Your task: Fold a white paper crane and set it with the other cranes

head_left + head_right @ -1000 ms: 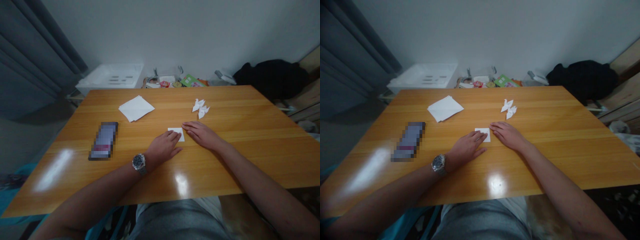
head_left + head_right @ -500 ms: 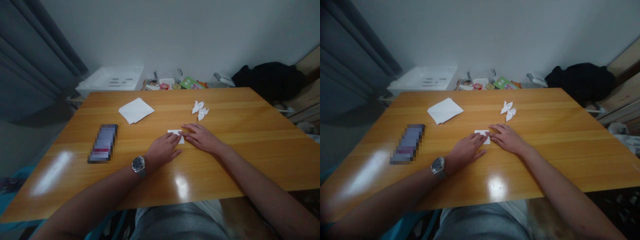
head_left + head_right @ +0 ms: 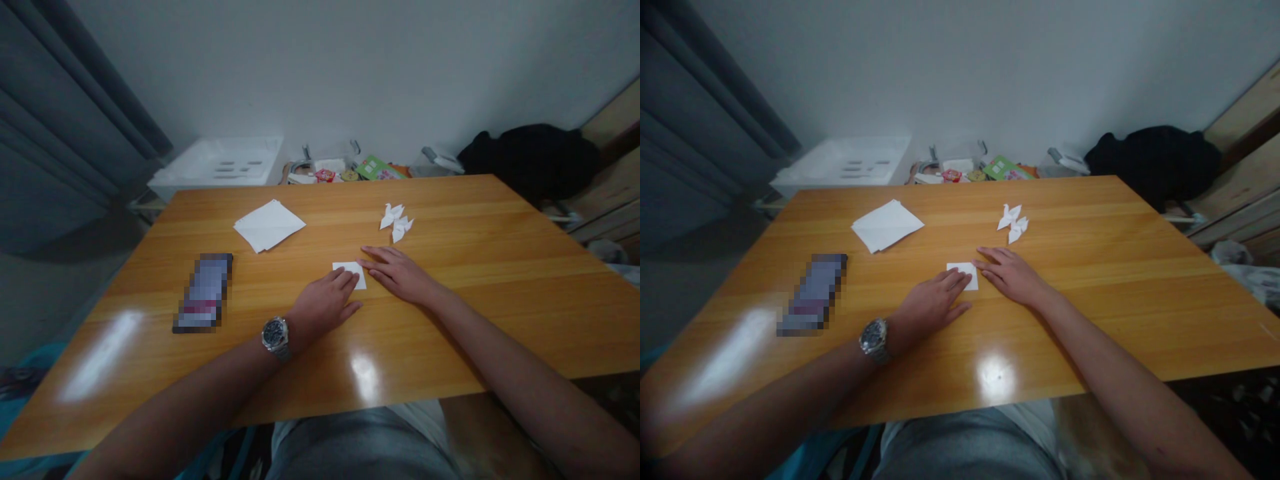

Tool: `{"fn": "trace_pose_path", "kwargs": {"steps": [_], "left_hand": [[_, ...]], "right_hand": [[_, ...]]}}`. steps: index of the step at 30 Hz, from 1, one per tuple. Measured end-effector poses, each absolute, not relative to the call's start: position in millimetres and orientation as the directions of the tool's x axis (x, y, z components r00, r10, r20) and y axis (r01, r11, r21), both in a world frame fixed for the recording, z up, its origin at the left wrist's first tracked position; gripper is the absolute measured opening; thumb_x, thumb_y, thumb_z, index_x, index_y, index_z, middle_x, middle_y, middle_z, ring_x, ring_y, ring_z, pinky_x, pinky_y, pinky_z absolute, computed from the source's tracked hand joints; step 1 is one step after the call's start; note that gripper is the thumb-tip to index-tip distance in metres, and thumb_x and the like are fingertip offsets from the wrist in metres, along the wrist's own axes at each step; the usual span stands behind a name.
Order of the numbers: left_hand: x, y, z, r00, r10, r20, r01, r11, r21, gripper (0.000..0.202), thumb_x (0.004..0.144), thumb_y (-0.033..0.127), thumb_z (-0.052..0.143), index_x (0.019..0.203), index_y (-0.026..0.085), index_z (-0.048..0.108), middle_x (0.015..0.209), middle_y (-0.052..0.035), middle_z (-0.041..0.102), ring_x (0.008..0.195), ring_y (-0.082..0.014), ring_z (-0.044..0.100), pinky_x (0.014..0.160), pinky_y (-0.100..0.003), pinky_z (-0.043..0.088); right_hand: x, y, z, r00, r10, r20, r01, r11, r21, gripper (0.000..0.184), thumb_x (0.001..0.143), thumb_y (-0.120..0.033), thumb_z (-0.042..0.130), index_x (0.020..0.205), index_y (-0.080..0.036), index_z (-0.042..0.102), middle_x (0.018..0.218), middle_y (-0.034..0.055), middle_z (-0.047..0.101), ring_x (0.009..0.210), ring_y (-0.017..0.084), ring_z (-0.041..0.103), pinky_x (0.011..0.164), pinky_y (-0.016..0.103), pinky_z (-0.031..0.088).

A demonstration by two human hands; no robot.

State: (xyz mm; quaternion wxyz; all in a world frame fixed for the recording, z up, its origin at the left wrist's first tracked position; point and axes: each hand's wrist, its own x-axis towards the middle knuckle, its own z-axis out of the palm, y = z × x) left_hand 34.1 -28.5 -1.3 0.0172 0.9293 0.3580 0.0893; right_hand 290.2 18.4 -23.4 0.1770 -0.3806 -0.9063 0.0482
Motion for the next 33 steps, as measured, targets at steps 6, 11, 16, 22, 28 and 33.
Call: {"fn": "trace_pose_path", "kwargs": {"steps": [6,11,16,22,28,33], "left_hand": [[33,-30,-5,0.713,0.685,0.154,0.673,-0.729,0.127,0.056,0.104,0.047,0.045,0.146,0.009,0.045,0.142,-0.0140,0.057,0.138,-0.0277,0.048,0.111,-0.038,0.045],[30,-27,-8,0.687,0.704,0.179,0.684,-0.710,0.168,0.062,0.104,0.051,0.042,0.150,0.009,0.042,0.151,-0.0135,0.051,0.144,-0.0287,0.041,0.121,-0.040,0.035],[29,-23,-11,0.674,0.714,0.190,0.690,-0.701,0.182,0.063,0.103,0.052,0.042,0.151,0.011,0.042,0.152,-0.0132,0.049,0.145,-0.0291,0.041,0.123,-0.041,0.030],[29,-22,-12,0.674,0.712,0.195,0.684,-0.702,0.199,0.062,0.104,0.051,0.042,0.150,0.011,0.043,0.151,-0.0142,0.050,0.144,-0.0298,0.043,0.122,-0.042,0.033],[27,-22,-12,0.663,0.720,0.204,0.685,-0.694,0.222,0.060,0.104,0.051,0.040,0.148,0.011,0.045,0.151,-0.0155,0.050,0.142,-0.0293,0.045,0.120,-0.041,0.036],[25,-21,-12,0.674,0.706,0.216,0.670,-0.708,0.224,0.056,0.104,0.049,0.043,0.146,0.012,0.047,0.149,-0.0143,0.052,0.141,-0.0286,0.046,0.120,-0.041,0.037]], "right_hand": [[292,21,-29,-0.601,0.738,0.307,0.689,0.673,-0.270,0.040,0.106,-0.036,0.042,0.139,-0.027,0.062,0.151,0.0116,0.054,0.134,0.028,0.052,0.112,0.055,0.044],[293,20,-28,-0.556,0.767,0.321,0.685,0.641,-0.346,0.045,0.107,-0.037,0.038,0.146,-0.023,0.055,0.151,0.0127,0.053,0.137,0.025,0.051,0.114,0.051,0.043],[288,17,-23,-0.653,0.711,0.261,0.657,0.703,-0.273,0.048,0.107,-0.036,0.039,0.154,-0.028,0.043,0.157,0.0060,0.047,0.142,0.025,0.045,0.117,0.051,0.038],[285,16,-25,-0.657,0.725,0.207,0.683,0.688,-0.244,0.049,0.106,-0.039,0.038,0.155,-0.031,0.042,0.158,0.0036,0.047,0.144,0.025,0.045,0.115,0.052,0.039],[284,14,-24,-0.629,0.753,0.195,0.702,0.657,-0.274,0.046,0.107,-0.039,0.036,0.149,-0.026,0.051,0.153,0.0054,0.052,0.141,0.025,0.048,0.114,0.051,0.040],[282,13,-22,-0.615,0.761,0.208,0.700,0.648,-0.300,0.044,0.107,-0.040,0.037,0.145,-0.027,0.055,0.150,0.0051,0.056,0.139,0.025,0.051,0.113,0.050,0.042]]}}
